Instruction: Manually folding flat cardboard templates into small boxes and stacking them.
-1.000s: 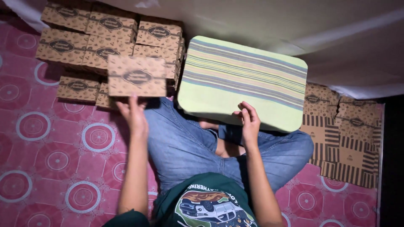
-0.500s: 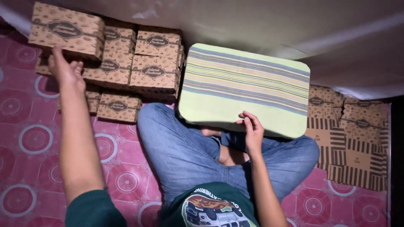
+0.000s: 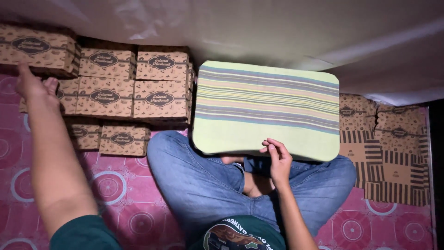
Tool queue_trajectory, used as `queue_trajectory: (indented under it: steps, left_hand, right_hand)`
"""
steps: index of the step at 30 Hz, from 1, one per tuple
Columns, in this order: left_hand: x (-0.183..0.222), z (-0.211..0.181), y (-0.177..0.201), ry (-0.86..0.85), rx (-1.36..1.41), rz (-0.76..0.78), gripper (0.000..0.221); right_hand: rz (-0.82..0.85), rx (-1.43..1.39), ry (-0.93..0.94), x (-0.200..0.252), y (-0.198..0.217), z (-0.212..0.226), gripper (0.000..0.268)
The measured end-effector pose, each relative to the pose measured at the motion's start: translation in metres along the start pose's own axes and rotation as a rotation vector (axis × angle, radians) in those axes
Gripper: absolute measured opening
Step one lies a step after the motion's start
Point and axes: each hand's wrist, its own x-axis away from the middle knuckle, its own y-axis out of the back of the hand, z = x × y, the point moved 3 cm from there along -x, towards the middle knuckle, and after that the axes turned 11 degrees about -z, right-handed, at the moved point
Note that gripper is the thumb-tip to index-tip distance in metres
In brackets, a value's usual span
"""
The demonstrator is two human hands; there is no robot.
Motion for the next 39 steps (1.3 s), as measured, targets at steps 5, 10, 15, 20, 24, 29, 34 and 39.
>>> queue_trajectory:
  steps: [5,10,15,20,24,29,34,39]
  left_hand:
    - [0.005,-0.009,-0.005,0.078,-0.089,-0.102,0.064]
    - [-0.023,0.004,-0.007,-0.047,-0.158,-0.003,0.027]
    - [0.038,0.009,-0.025,-0.572,-0.131,0.134,0.029]
    - [0.290,-0.013,-0.042,-1.251,-0.364,0.222,0.006]
    - [0.457,0.016,-0.054,-1.035,-0.349,0.693,0.013]
    - [0.534,0.078,-0.056,-1.286,-0.604,0.929,0.021]
    - [0.555,0.095,-0.057,-1.245,-0.800,0.984,0.028]
    - [0.559,0.094,-0.059,-1.179,-0.817,0.975,0.026]
  right_hand:
    - [-0.003,0.014,-0.004,-0.001,-0.001,-0.001,0.024]
    - [-0.011,0.007,-0.033,-0.003,0.003,-0.008,0.024]
    - [0.048,-0.150,-0.046,-0.008,0.024,-0.016,0.025]
    - [-0.234,0.235,0.238,-0.041,0.115,0.021,0.015]
    - [-0.624,0.756,0.517,-0.081,0.231,0.028,0.009]
    - [-0.646,1.046,0.061,-0.157,0.406,-0.142,0.058]
    - [-0.860,0.782,-0.530,-0.168,0.468,-0.238,0.110]
    - [-1.175,0.361,-0.457,-0.182,0.488,-0.287,0.101]
